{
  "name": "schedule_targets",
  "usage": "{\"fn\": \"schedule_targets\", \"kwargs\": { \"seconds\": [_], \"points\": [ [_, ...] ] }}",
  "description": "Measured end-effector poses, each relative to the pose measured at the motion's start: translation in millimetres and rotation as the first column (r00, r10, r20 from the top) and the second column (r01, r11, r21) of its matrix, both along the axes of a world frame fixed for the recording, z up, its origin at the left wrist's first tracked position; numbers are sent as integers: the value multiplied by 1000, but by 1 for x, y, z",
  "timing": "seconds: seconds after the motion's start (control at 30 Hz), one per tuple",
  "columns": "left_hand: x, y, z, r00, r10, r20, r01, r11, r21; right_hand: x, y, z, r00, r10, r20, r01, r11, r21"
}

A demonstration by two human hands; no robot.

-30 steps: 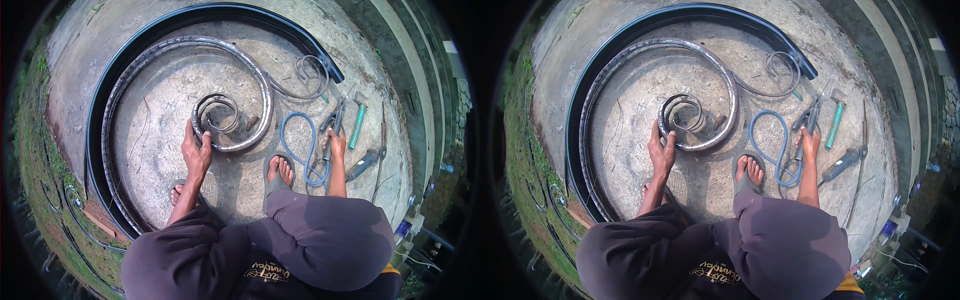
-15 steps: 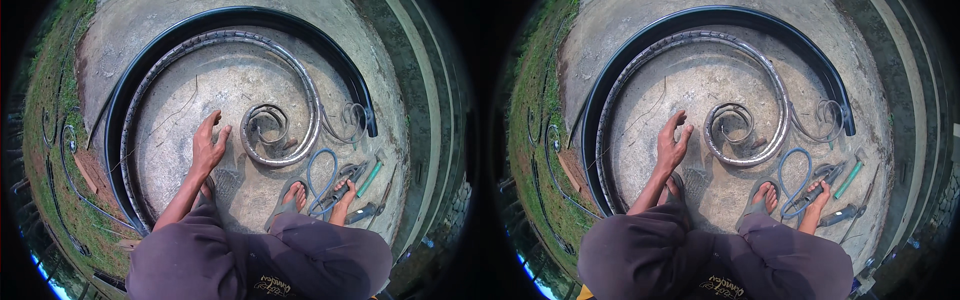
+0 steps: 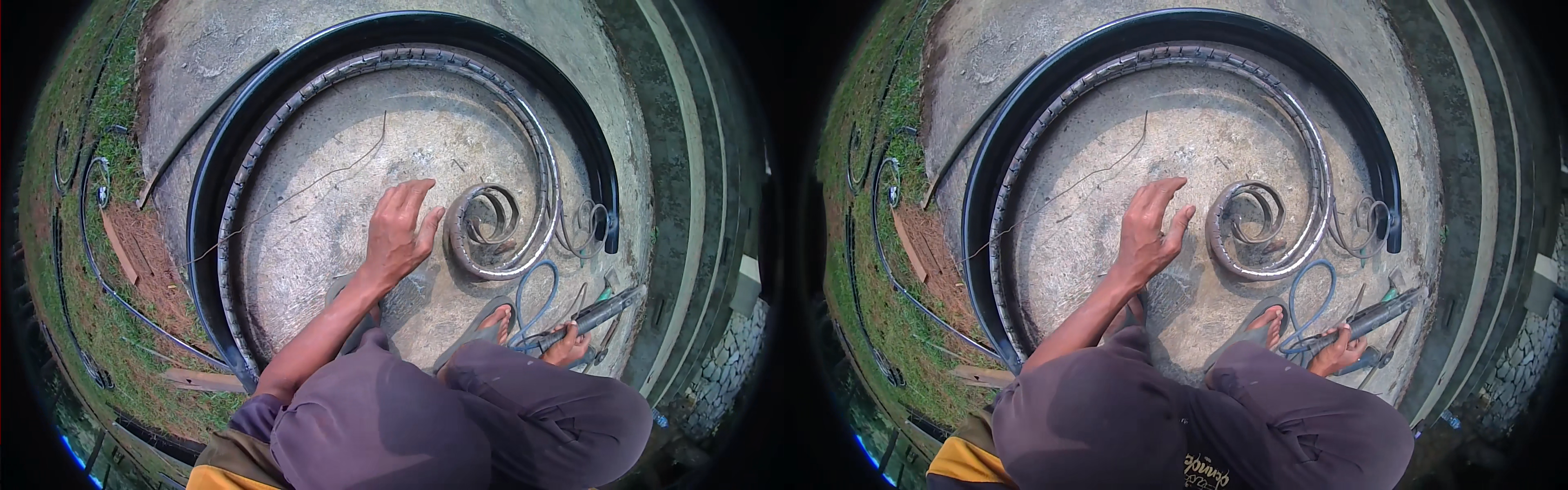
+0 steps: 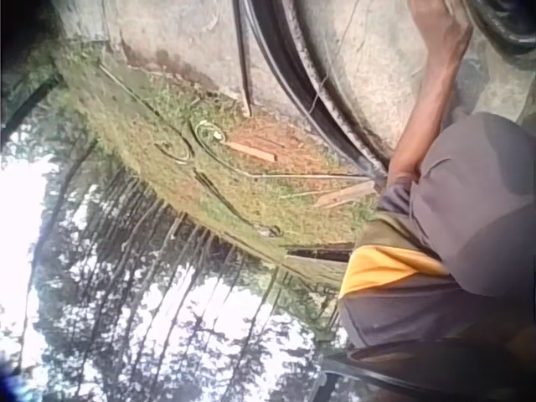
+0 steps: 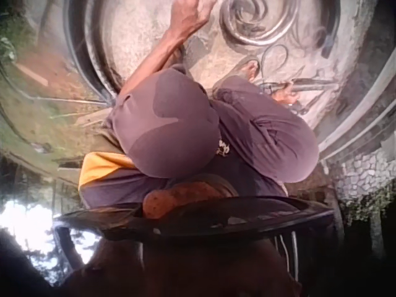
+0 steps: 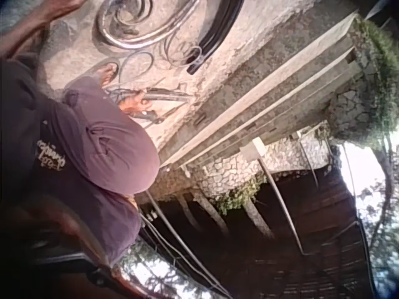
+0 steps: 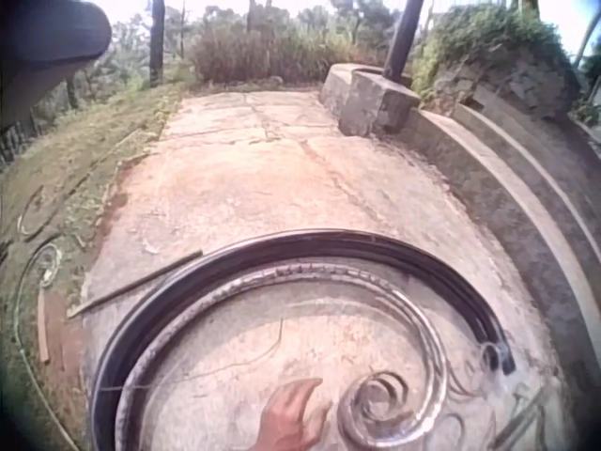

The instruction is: The person welds metal rods together to form a curved frame by applying a welding electrode to the joints.

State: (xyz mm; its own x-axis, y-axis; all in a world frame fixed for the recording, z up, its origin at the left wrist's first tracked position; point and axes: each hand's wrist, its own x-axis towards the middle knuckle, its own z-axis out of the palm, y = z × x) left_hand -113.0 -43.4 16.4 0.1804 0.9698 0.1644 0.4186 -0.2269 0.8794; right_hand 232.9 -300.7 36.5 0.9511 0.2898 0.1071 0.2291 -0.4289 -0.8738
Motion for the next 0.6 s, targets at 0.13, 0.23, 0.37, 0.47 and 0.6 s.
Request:
{"fn": "schedule_targets", "kwargs": {
  "seconds": [0.13,0.23,0.37,0.47,0.6],
  "points": [
    [35,-1,30,957,-147,249,137,989,55,-40,53,58,876,175,449,-121,982,-146],
    [41,-5,51,907,-234,349,234,971,41,-75,90,76,836,273,476,-226,962,-156],
    [37,-10,58,863,-273,426,300,954,5,-133,140,99,683,546,486,-414,837,-359],
    [21,-9,54,902,-211,376,235,972,-17,-144,152,83,609,699,374,-573,714,-402],
    [-35,6,34,994,71,85,-79,992,94,-156,173,76,655,726,-208,-754,610,-245]
  ]
}}
